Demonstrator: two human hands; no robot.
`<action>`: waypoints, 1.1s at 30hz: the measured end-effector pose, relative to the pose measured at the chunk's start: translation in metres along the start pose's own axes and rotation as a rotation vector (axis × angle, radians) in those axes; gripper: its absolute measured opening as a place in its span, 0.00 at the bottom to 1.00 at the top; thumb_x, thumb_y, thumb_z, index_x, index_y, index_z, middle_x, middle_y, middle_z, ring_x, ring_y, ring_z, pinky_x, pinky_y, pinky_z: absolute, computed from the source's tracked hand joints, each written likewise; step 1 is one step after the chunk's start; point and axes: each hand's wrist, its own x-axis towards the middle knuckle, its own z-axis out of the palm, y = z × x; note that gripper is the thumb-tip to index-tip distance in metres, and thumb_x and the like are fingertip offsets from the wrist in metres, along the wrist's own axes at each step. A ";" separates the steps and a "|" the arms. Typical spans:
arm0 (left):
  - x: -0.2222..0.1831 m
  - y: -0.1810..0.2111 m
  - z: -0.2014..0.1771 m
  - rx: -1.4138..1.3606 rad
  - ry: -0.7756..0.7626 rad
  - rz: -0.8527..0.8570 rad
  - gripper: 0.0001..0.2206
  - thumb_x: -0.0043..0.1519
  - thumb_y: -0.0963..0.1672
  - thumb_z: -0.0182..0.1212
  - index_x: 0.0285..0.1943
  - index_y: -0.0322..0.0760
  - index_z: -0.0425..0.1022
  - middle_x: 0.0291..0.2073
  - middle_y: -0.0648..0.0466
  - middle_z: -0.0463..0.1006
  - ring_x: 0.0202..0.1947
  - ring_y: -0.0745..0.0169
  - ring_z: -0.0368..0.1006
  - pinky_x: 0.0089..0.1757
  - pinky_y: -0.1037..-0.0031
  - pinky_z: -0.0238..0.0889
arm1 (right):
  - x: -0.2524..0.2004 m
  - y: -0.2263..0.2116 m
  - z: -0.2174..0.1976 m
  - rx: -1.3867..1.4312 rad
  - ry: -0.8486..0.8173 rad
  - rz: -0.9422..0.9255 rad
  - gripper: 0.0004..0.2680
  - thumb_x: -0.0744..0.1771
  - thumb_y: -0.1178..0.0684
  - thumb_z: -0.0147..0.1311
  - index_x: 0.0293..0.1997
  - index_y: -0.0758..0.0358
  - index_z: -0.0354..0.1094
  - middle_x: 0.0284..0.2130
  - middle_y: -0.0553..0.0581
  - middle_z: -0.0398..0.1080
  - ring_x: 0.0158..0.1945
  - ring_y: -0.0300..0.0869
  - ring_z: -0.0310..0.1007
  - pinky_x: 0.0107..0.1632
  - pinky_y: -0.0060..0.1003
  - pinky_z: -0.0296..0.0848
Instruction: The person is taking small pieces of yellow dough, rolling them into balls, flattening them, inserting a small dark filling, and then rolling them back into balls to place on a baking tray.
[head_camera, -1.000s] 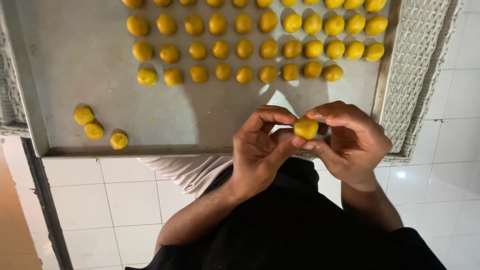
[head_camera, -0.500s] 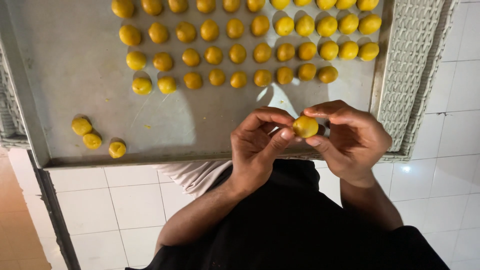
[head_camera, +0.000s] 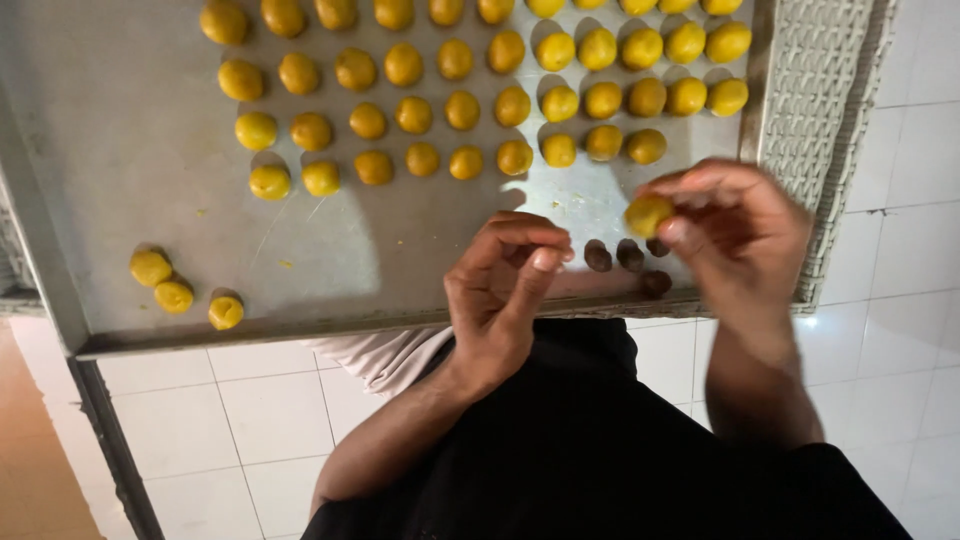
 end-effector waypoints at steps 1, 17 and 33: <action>0.000 0.000 -0.002 -0.015 0.002 0.005 0.05 0.70 0.39 0.57 0.52 0.31 0.72 0.51 0.51 0.72 0.47 0.66 0.70 0.53 0.75 0.67 | 0.005 0.001 -0.011 -0.140 -0.004 -0.079 0.10 0.69 0.64 0.60 0.53 0.70 0.64 0.46 0.64 0.74 0.40 0.41 0.76 0.42 0.29 0.77; 0.002 -0.008 -0.005 -0.014 -0.022 -0.008 0.04 0.70 0.38 0.55 0.51 0.32 0.72 0.48 0.51 0.72 0.47 0.64 0.69 0.53 0.73 0.65 | 0.030 -0.001 -0.066 -0.854 -0.151 -0.259 0.19 0.62 0.70 0.75 0.57 0.81 0.71 0.49 0.74 0.77 0.48 0.56 0.77 0.54 0.46 0.77; 0.006 -0.006 -0.004 0.048 -0.008 -0.013 0.04 0.69 0.37 0.52 0.49 0.31 0.72 0.46 0.50 0.73 0.46 0.63 0.69 0.53 0.72 0.65 | 0.035 0.016 -0.057 -0.966 -0.059 -0.355 0.11 0.65 0.69 0.75 0.49 0.73 0.78 0.40 0.61 0.80 0.48 0.50 0.73 0.57 0.43 0.67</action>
